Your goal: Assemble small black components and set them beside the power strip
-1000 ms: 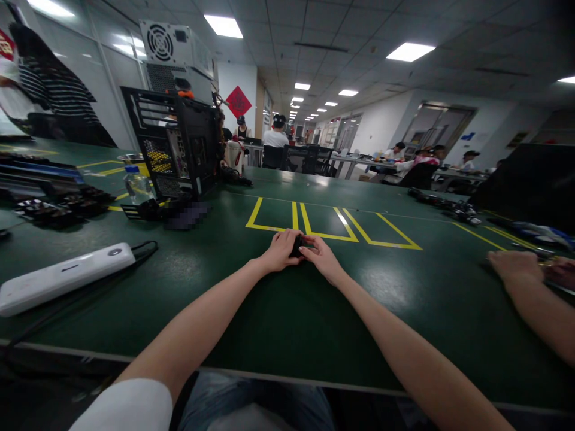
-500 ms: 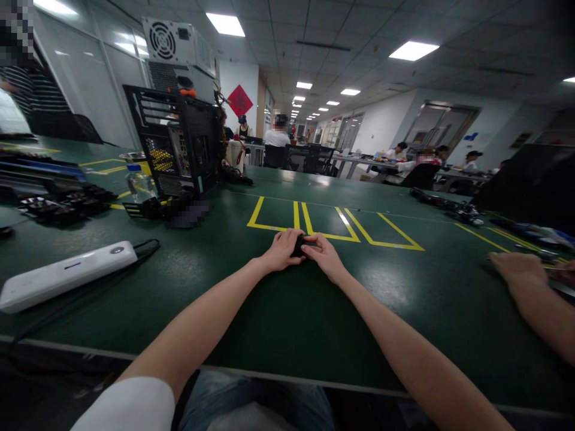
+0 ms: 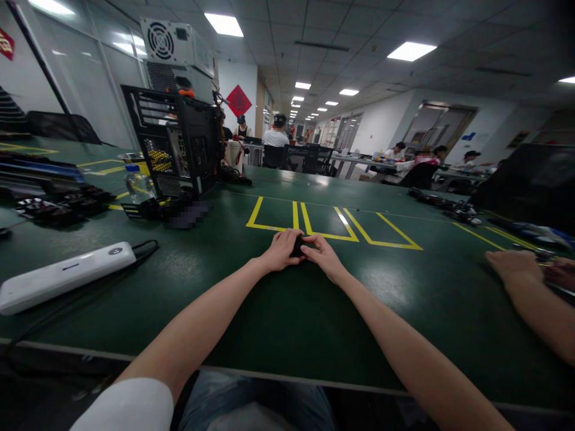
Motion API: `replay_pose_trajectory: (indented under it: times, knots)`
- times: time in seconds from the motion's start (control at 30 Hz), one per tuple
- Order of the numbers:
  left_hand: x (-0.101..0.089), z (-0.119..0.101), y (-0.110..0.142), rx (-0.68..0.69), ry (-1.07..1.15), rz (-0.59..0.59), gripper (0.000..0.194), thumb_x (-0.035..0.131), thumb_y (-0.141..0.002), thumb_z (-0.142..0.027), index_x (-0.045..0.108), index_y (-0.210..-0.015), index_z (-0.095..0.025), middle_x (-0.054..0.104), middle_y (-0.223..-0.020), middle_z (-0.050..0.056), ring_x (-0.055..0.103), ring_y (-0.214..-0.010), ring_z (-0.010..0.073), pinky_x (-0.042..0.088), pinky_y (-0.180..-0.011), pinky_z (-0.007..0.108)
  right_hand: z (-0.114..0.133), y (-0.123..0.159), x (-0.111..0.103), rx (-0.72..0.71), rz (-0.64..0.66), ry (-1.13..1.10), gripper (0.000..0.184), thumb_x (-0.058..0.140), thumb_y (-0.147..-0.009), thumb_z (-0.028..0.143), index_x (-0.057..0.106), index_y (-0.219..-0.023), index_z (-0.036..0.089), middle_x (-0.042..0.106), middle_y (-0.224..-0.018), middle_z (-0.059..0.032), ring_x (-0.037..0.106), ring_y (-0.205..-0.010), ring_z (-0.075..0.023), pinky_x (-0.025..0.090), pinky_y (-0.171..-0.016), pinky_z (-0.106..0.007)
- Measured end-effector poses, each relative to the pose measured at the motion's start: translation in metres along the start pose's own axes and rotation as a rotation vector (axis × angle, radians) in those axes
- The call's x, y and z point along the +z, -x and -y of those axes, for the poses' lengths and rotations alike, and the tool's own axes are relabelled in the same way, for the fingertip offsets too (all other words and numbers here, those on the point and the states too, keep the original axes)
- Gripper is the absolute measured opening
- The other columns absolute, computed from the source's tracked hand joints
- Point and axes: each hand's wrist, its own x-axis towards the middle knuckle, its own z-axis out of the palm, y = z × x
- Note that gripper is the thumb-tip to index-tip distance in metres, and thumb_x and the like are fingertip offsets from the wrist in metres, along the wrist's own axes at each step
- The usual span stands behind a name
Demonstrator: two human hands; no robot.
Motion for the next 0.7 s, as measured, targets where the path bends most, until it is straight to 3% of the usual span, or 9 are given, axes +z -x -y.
replay_pose_trajectory:
  times: [0.2, 0.43, 0.7]
  knots:
    - [0.0023, 0.0004, -0.0010, -0.012, 0.000, -0.009, 0.055, 0.057, -0.066, -0.029, 0.029, -0.113, -0.021, 0.042, -0.110, 0.008, 0.039, -0.108, 0.0236, 0.027, -0.092, 0.042, -0.0005, -0.0039, 0.0012, -0.015, -0.047, 0.046, 0.029, 0.059, -0.067, 0.031, 0.050, -0.094, 0.022, 0.054, -0.098, -0.0028, 0.054, -0.087, -0.0151, 0.047, -0.077, -0.034]
    - [-0.0005, 0.0001, 0.0004, 0.005, -0.005, -0.015, 0.053, 0.056, -0.068, -0.030, 0.030, -0.113, -0.021, 0.043, -0.109, 0.008, 0.040, -0.106, 0.0229, 0.029, -0.091, 0.041, -0.0017, -0.0032, -0.0010, -0.030, 0.027, -0.019, 0.031, 0.062, -0.064, 0.024, 0.050, -0.092, 0.021, 0.053, -0.102, -0.0022, 0.053, -0.097, -0.0168, 0.042, -0.087, -0.035]
    - [0.0015, 0.0012, -0.0008, 0.005, 0.000, -0.013, 0.054, 0.056, -0.067, -0.031, 0.029, -0.113, -0.020, 0.042, -0.109, 0.008, 0.040, -0.106, 0.0231, 0.029, -0.091, 0.042, 0.0005, -0.0024, 0.0012, -0.063, -0.040, 0.046, 0.021, 0.058, -0.068, 0.029, 0.051, -0.086, 0.020, 0.055, -0.094, -0.0023, 0.054, -0.089, -0.0158, 0.046, -0.080, -0.033]
